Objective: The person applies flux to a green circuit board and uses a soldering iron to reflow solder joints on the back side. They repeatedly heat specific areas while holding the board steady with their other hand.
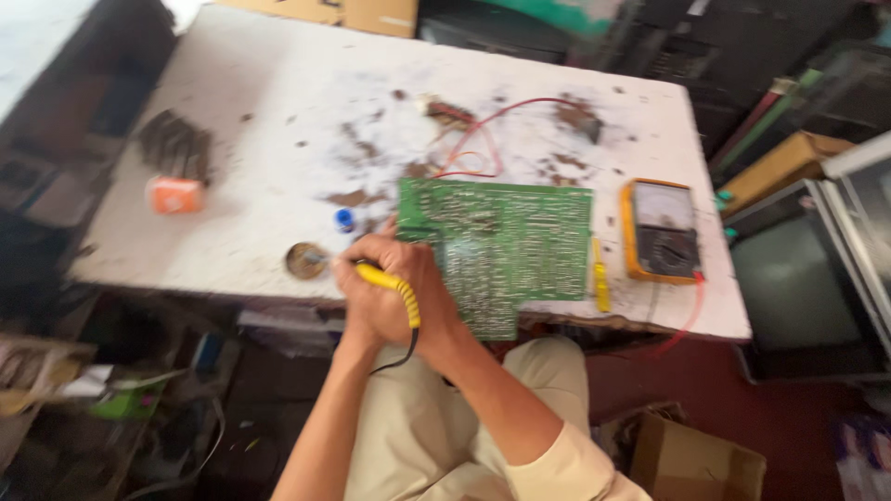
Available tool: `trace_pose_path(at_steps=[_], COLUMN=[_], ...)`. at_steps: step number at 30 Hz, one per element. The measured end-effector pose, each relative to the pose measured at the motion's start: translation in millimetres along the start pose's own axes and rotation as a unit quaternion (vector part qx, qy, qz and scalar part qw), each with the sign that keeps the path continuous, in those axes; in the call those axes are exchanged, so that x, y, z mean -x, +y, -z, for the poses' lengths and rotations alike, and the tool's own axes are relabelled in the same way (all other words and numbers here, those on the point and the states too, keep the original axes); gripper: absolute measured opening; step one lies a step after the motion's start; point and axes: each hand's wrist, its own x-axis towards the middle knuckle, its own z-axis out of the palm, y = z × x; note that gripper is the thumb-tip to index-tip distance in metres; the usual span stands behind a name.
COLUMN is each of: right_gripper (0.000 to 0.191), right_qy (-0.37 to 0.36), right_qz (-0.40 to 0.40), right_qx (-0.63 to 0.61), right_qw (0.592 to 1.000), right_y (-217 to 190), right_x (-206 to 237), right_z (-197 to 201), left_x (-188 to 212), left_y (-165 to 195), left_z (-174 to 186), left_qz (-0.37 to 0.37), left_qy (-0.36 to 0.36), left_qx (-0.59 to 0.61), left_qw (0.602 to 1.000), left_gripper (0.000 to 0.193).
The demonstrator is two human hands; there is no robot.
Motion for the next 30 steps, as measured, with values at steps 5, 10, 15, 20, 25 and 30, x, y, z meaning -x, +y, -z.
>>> trace_pose_path(at_steps=[5, 10, 15, 20, 25, 30], right_gripper=[0.019, 0.018, 0.017, 0.017, 0.019, 0.018], right_qy=[0.114, 0.346, 0.33, 0.305, 0.289, 0.291], right_qz=[-0.13, -0.135, -0.105, -0.118, -0.124, -0.121], right_qx=[-0.229, -0.253, -0.044, 0.028, 0.022, 0.019], right_qw=[0.958, 0.893, 0.937, 0.944, 0.949, 0.949], right_y=[6.3, 46.4, 60.7, 53.8, 51.4, 54.3], right_x=[44.4, 92.2, 121.3, 113.1, 104.6, 102.1], right_z=[58.0, 149.3, 176.8, 175.2, 173.4, 170.8], left_x=[4.1, 1.1, 0.4, 0.6, 0.8, 1.1], left_y=[47.7, 59.2, 56.6, 56.3, 57.2, 58.8], left_z=[-32.1, -50.3, -51.5, -51.0, -52.7, -53.8], left_qz=[-0.061, -0.071, -0.054, -0.076, -0.05, -0.057], left_qy=[0.055, 0.081, 0.095, 0.086, 0.102, 0.092], left_qx=[-0.428, -0.475, -0.46, -0.465, -0.469, -0.458], left_qw=[0.9, 0.874, 0.881, 0.878, 0.876, 0.882], left_gripper=[0.046, 0.04, 0.041, 0.04, 0.041, 0.04])
